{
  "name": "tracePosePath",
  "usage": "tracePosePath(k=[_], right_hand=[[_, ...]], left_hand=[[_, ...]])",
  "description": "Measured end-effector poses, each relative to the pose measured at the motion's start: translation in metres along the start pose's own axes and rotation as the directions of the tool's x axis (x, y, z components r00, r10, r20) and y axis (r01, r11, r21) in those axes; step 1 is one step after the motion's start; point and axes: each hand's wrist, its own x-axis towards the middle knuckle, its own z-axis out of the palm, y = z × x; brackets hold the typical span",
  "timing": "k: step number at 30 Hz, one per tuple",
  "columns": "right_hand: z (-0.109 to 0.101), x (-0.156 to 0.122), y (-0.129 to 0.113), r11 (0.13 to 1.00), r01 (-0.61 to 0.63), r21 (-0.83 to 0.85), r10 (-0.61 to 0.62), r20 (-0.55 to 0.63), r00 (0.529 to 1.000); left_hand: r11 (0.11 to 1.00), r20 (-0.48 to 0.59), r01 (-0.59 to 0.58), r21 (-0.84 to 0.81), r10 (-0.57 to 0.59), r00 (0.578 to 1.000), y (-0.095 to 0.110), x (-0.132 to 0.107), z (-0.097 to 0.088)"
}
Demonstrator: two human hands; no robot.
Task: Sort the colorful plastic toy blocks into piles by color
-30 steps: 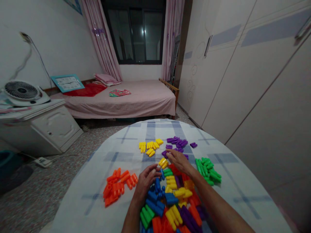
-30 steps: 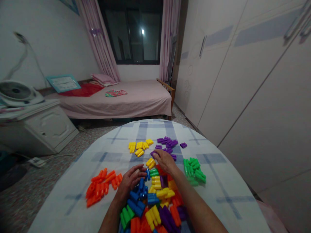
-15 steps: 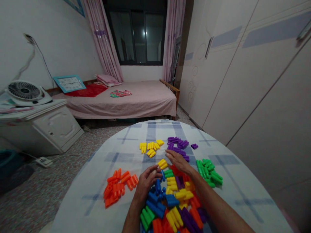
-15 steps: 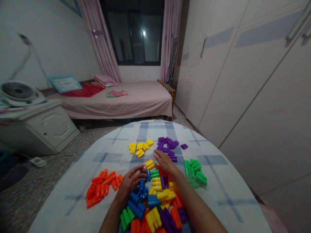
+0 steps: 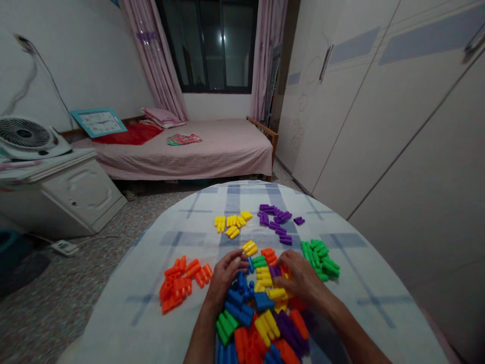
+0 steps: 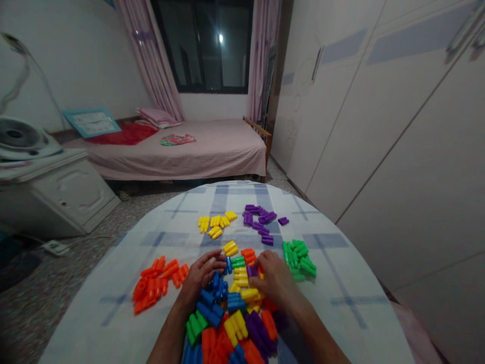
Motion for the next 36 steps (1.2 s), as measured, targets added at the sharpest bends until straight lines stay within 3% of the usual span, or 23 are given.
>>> tracePosePath(k=[9, 20, 27, 32, 36], right_hand=[[0.011, -0.006, -0.006, 0.997, 0.044, -0.059, -0.044, -0.007, 0.999], [0.019, 0.004, 0.0, 0.988, -0.004, -0.157, -0.027, -0.195, 0.981], [0.018, 0.034, 0.029, 0.986, -0.104, 0.128, 0.134, -0.25, 0.959], [0.011, 0.074, 0.037, 0.94, -0.188, 0.284, 0.28, -0.328, 0.902], [0.004, 0.082, 0.032, 0.948, -0.103, 0.302, 0.249, -0.495, 0.832]], left_hand=[[1.0, -0.03, -0.005, -0.011, 0.005, 1.0, 0.001, -0.001, 0.004], [1.0, -0.026, 0.002, -0.002, -0.002, 1.0, 0.003, -0.002, 0.004], [1.0, -0.061, -0.017, 0.003, 0.017, 0.998, 0.0, -0.001, 0.007], [1.0, -0.078, -0.009, 0.012, 0.01, 0.997, 0.001, -0.002, 0.008], [1.0, -0.069, -0.015, -0.002, 0.014, 0.997, 0.002, -0.003, 0.008]])
